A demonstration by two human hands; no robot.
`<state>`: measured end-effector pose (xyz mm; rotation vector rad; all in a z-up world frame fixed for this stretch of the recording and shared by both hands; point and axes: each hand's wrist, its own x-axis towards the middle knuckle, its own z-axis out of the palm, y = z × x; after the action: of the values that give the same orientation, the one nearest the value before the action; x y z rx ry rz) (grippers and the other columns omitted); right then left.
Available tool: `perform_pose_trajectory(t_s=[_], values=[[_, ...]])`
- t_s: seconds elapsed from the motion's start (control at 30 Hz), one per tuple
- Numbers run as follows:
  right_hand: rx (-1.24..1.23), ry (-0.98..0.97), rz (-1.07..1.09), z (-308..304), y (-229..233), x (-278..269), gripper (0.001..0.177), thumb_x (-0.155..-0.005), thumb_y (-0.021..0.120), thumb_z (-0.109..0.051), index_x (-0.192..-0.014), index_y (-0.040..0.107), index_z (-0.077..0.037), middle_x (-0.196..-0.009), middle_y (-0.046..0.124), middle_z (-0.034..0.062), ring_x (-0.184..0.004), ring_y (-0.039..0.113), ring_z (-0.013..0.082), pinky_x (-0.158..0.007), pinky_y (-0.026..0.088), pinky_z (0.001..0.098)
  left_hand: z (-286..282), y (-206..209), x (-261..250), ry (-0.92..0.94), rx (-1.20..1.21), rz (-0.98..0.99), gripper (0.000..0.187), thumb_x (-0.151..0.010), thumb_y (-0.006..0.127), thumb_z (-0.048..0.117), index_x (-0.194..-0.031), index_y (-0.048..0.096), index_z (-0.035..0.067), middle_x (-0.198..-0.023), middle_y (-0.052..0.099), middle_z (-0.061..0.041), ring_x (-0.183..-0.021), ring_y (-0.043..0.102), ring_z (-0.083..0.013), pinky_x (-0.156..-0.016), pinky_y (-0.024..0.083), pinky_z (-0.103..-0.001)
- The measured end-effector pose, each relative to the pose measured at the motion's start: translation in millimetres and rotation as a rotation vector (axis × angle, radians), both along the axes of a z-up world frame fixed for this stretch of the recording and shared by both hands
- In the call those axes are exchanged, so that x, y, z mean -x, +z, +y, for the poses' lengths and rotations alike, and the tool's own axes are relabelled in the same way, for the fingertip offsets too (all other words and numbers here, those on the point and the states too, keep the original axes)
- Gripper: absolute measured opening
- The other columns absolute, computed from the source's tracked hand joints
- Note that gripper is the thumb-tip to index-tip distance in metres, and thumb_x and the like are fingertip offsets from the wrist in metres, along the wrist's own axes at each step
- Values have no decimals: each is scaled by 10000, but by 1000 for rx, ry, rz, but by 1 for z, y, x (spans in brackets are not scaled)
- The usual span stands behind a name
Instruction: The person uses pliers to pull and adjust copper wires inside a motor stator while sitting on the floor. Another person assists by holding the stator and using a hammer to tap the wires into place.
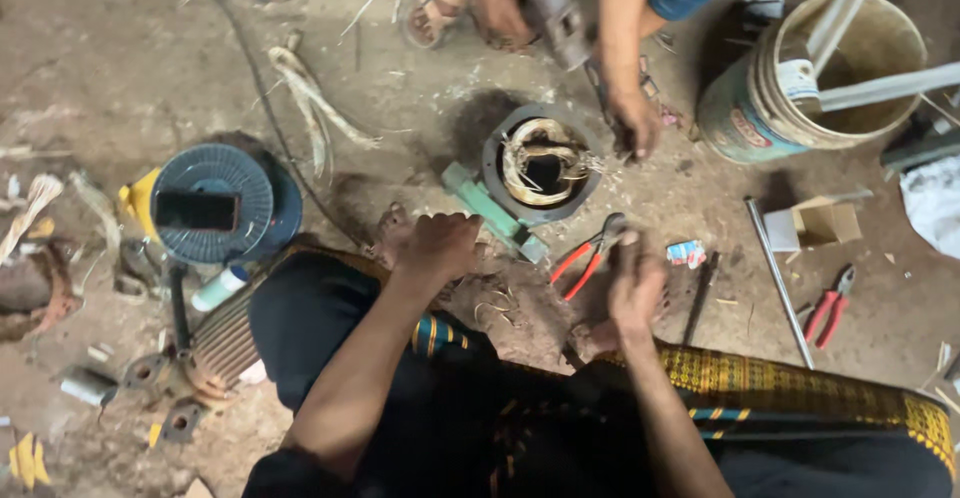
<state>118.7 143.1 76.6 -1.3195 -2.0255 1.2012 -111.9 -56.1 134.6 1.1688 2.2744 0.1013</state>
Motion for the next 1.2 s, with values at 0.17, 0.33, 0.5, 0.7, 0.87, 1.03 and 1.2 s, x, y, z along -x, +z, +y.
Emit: perform_pose_trajectory(t_s=[0.17, 0.33, 0.5, 0.7, 0.87, 1.03, 1.2], values=[[-225, 156, 32, 15, 29, 74, 350, -1068, 483, -279, -1131, 668, 12, -836, 668, 255, -733, 633, 428, -677, 490, 476, -16, -9, 1, 58, 4, -12, 459, -928, 619, 388, -1285, 613, 100, -1198, 701, -164, -1094, 688, -364, -930, 529, -524], [-112, 660, -391, 14, -16, 7, 342, -843, 597, -187, -1118, 700, -11, -1028, 709, 308, -1011, 698, 466, -867, 541, 529, -25, 4, 2, 90, 129, 21, 425, -942, 603, 394, -1301, 615, 167, -1196, 707, -113, -1107, 683, -326, -1101, 277, -729], [305, 642, -584, -15, -32, -116, 425, -899, 645, -412, -1161, 731, -88, -948, 811, 176, -944, 763, 309, -860, 579, 411, -33, -19, -4, 75, -56, 37, 474, -915, 622, 379, -1324, 614, 140, -1160, 719, -140, -1051, 702, -347, -902, 541, -515], [125, 505, -441, -18, -49, -109, 428, -896, 678, -410, -1197, 699, -106, -929, 768, 191, -872, 758, 329, -777, 575, 436, -34, -34, -5, 49, -35, 7, 520, -929, 626, 378, -1382, 575, 128, -1218, 695, -146, -1112, 673, -349, -930, 511, -520], [129, 545, -499, -18, -73, -97, 397, -910, 647, -407, -1208, 723, -156, -940, 778, 183, -905, 766, 337, -810, 573, 447, -32, -32, -8, 67, -14, -23, 538, -936, 636, 396, -1398, 556, 132, -1249, 682, -143, -1160, 649, -353, -962, 488, -532], [141, 591, -506, -24, -75, -96, 418, -879, 650, -394, -1226, 729, -174, -988, 767, 181, -959, 755, 341, -845, 571, 448, -34, -32, -8, 71, 19, -24, 525, -935, 629, 386, -1385, 563, 125, -1226, 693, -151, -1151, 656, -349, -947, 494, -537], [144, 606, -531, -24, -72, -91, 451, -870, 651, -408, -1250, 714, -172, -968, 776, 176, -940, 762, 340, -840, 571, 448, -43, -38, -7, 77, -5, -13, 541, -916, 609, 359, -1403, 562, 129, -1194, 704, -168, -1108, 675, -360, -927, 498, -553]])
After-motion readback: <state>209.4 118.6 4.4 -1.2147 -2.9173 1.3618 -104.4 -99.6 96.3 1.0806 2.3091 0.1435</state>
